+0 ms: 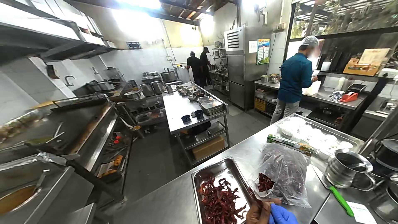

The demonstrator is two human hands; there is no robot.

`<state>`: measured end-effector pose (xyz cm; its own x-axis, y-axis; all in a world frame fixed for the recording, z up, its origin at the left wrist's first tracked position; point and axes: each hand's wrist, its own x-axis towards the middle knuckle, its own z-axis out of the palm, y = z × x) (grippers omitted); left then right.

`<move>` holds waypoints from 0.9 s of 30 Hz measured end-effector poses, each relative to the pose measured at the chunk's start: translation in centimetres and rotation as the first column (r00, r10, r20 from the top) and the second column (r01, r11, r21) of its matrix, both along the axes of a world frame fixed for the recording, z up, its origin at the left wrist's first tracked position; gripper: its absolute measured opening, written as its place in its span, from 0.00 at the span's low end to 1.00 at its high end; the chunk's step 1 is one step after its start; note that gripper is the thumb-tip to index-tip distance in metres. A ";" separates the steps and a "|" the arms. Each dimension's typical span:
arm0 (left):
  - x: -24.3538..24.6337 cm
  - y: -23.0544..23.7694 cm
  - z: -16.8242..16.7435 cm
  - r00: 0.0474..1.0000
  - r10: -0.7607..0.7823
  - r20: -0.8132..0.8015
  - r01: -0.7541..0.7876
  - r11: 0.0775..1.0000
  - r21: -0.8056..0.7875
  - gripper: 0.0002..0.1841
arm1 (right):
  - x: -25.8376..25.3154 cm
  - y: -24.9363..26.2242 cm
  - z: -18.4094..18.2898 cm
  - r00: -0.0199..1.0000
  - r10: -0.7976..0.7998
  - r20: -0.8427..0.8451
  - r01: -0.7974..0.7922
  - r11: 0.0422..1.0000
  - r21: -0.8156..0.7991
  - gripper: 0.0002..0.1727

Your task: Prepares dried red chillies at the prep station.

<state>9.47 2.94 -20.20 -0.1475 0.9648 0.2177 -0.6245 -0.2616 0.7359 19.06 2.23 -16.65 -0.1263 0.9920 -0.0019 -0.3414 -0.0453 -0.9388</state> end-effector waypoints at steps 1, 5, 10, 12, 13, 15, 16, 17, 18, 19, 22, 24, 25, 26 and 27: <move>0.2 -0.2 0.1 0.996 -0.039 0.077 0.042 0.998 -0.040 0.14 | -0.5 -0.4 0.3 0.998 -0.065 0.003 0.065 0.998 0.015 0.24; 0.6 -0.6 1.0 0.966 -0.054 0.253 0.113 0.968 -0.225 0.18 | -1.9 -1.1 -1.2 0.966 -0.257 0.036 0.248 0.955 0.165 0.22; 0.1 -1.5 2.6 0.954 -0.063 0.292 0.163 0.929 -0.333 0.16 | -1.9 -1.7 -1.8 0.953 -0.290 0.087 0.243 0.905 0.349 0.19; -0.9 -1.6 2.6 0.941 -0.102 0.324 0.219 0.911 -0.348 0.18 | -1.6 -2.1 -2.5 0.930 -0.324 0.176 0.178 0.812 0.556 0.18; -1.5 -1.5 2.6 0.932 -0.111 0.344 0.250 0.886 -0.391 0.20 | -1.2 -2.3 -3.0 0.893 -0.362 0.267 0.071 0.700 0.710 0.19; -2.7 -1.0 1.9 0.933 -0.020 0.359 0.214 0.834 -0.508 0.20 | -1.1 -2.7 -2.7 0.816 -0.437 0.377 -0.125 0.504 0.855 0.22; -3.2 -1.0 1.1 0.956 0.044 0.291 0.135 0.812 -0.568 0.18 | -1.1 -2.5 -3.0 0.818 -0.423 0.389 -0.152 0.494 0.856 0.23; -3.9 -0.9 0.0 0.972 0.102 0.210 0.047 0.795 -0.604 0.17 | -1.1 -2.0 -3.9 0.829 -0.393 0.397 -0.156 0.520 0.840 0.23; -4.8 -0.7 -1.4 0.980 0.143 0.137 -0.027 0.782 -0.623 0.15 | -0.9 -1.5 -5.3 0.836 -0.352 0.421 -0.160 0.576 0.801 0.22; -5.8 -0.1 -2.7 0.980 0.169 0.101 -0.064 0.760 -0.646 0.16 | -0.5 -0.9 -6.4 0.842 -0.310 0.442 -0.148 0.655 0.741 0.21; -8.7 1.3 -5.0 0.966 0.167 0.199 0.038 0.669 -0.742 0.30 | 1.1 -0.2 -8.2 0.747 -0.129 0.652 -0.096 0.950 0.298 0.20; -8.6 1.7 -4.9 0.975 0.106 0.195 0.070 0.687 -0.723 0.34 | 1.9 0.6 -9.6 0.718 0.057 0.693 -0.026 0.998 -0.055 0.23; -8.1 1.9 -4.7 0.991 0.036 0.132 0.066 0.720 -0.691 0.32 | 2.3 0.8 -10.5 0.727 0.133 0.674 -0.019 0.985 -0.173 0.29; -7.5 2.1 -4.7 0.998 -0.044 0.037 0.057 0.768 -0.637 0.28 | 2.8 0.8 -11.3 0.744 0.189 0.640 -0.029 0.967 -0.252 0.39; -6.9 2.6 -4.7 0.988 -0.127 -0.093 0.054 0.827 -0.560 0.23 | 3.0 0.7 -11.9 0.766 0.213 0.606 -0.035 0.956 -0.292 0.46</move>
